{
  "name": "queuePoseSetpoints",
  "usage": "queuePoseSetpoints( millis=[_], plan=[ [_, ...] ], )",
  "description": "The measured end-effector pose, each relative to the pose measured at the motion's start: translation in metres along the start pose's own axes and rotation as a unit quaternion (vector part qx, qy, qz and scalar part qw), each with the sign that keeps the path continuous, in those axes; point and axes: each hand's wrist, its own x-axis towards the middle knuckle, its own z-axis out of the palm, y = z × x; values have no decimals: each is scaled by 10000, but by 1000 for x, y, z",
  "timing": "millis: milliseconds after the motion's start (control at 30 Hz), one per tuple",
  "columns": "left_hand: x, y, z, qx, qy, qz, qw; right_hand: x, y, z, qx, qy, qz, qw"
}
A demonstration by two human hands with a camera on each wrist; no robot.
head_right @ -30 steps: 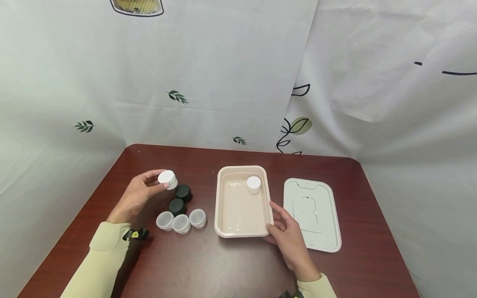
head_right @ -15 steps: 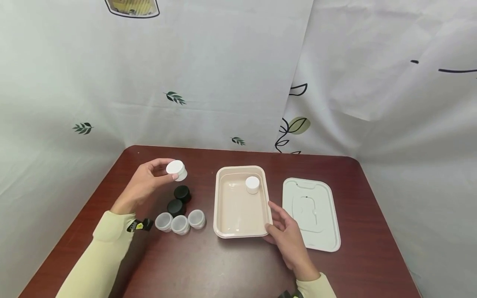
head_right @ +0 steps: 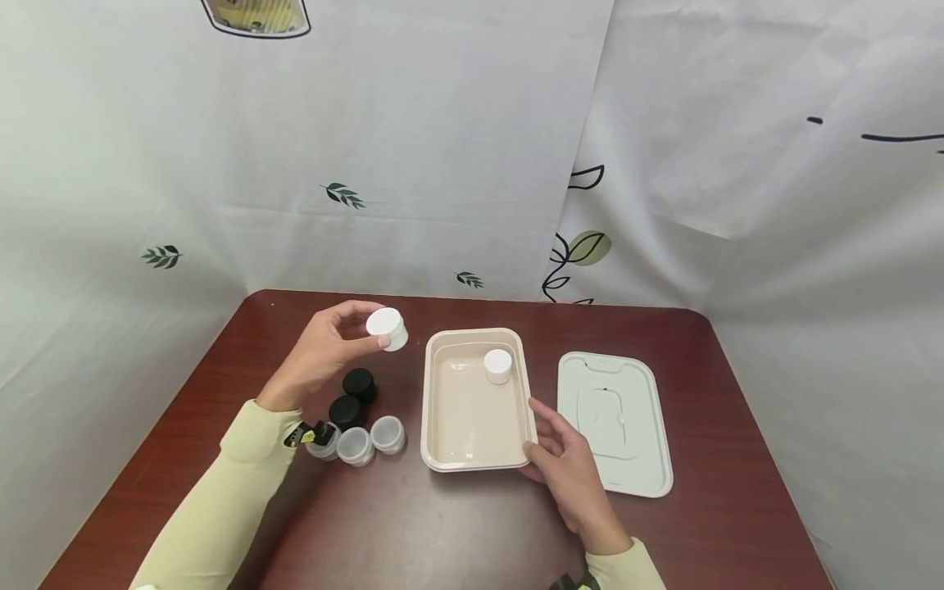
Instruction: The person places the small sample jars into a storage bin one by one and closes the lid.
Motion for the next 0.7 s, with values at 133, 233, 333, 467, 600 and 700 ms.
queuePoseSetpoints(
  millis=[133, 233, 333, 467, 600, 700],
  plan=[
    [6, 5, 17, 20, -173, 123, 9998, 0, 0, 0, -33, 20, 20, 10000],
    [10, 8, 29, 49, -311, 232, 9992, 0, 0, 0, -34, 32, 31, 10000],
    [14, 9, 42, 101, -470, 356, 9982, 0, -1, 0, -41, 40, 20, 10000],
    [19, 8, 61, 139, -716, 385, 9966, 0, -4, 0, -87, 27, -6, 10000],
    [22, 2, 80, 129, -894, 240, 9956, 0, -5, -2, -117, -8, -6, 9999],
    [24, -4, 92, 151, -983, 112, 9950, 0, -4, -2, -102, -44, 15, 9999]
  ],
)
